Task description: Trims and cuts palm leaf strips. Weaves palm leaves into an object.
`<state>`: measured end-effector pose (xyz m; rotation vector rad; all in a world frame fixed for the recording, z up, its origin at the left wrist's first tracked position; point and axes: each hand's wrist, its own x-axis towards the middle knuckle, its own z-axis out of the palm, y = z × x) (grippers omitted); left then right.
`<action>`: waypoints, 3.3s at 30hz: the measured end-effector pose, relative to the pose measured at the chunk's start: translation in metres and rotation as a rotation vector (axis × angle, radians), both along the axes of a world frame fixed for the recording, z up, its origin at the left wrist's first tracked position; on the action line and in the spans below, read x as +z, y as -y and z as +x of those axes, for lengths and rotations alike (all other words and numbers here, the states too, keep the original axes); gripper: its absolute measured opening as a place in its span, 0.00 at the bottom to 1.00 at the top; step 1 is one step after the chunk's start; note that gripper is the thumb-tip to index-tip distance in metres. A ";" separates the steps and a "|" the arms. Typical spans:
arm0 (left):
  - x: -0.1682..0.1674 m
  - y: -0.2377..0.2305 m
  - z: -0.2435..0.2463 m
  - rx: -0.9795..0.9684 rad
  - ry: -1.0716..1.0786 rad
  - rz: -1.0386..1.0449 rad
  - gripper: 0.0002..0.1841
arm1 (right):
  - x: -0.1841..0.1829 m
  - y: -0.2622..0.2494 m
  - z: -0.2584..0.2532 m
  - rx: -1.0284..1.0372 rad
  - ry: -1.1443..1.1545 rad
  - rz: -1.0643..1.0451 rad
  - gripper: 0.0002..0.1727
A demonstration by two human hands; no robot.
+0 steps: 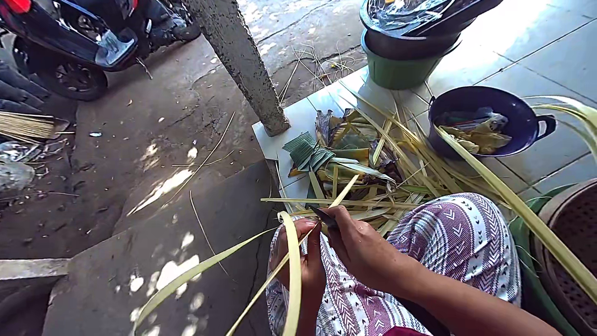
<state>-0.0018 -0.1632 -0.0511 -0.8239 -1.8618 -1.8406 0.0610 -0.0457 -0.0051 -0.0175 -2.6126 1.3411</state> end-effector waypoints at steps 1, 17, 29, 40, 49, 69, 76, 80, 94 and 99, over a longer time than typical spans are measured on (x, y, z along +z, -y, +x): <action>-0.002 0.001 0.000 -0.010 -0.001 0.004 0.03 | 0.001 0.000 0.000 -0.003 0.014 0.004 0.13; 0.004 -0.013 0.005 0.039 0.200 0.175 0.12 | -0.007 -0.023 -0.002 0.134 0.304 -0.937 0.15; -0.003 -0.011 0.011 -0.084 0.372 0.238 0.21 | -0.015 -0.019 -0.001 0.135 0.316 -0.993 0.07; -0.009 -0.005 0.010 -0.197 0.308 0.191 0.18 | -0.015 -0.018 -0.002 0.141 0.375 -1.176 0.06; -0.009 0.001 0.006 -0.288 0.255 0.124 0.14 | -0.017 -0.019 -0.003 0.155 0.389 -1.168 0.07; -0.006 -0.006 0.007 -0.018 0.395 0.150 0.17 | -0.013 -0.033 0.001 0.119 0.309 -1.029 0.12; -0.004 -0.007 0.006 -0.051 0.442 0.152 0.15 | -0.001 -0.029 0.002 0.076 0.397 -0.477 0.20; -0.005 -0.003 0.005 -0.098 0.389 0.105 0.16 | -0.002 -0.025 0.000 0.109 0.434 -0.376 0.21; -0.014 0.016 0.001 -0.008 0.006 -0.276 0.10 | -0.010 -0.014 0.003 0.162 0.355 -0.132 0.24; -0.014 0.015 0.005 -0.044 0.005 -0.253 0.07 | -0.007 -0.012 0.002 0.153 0.378 -0.128 0.20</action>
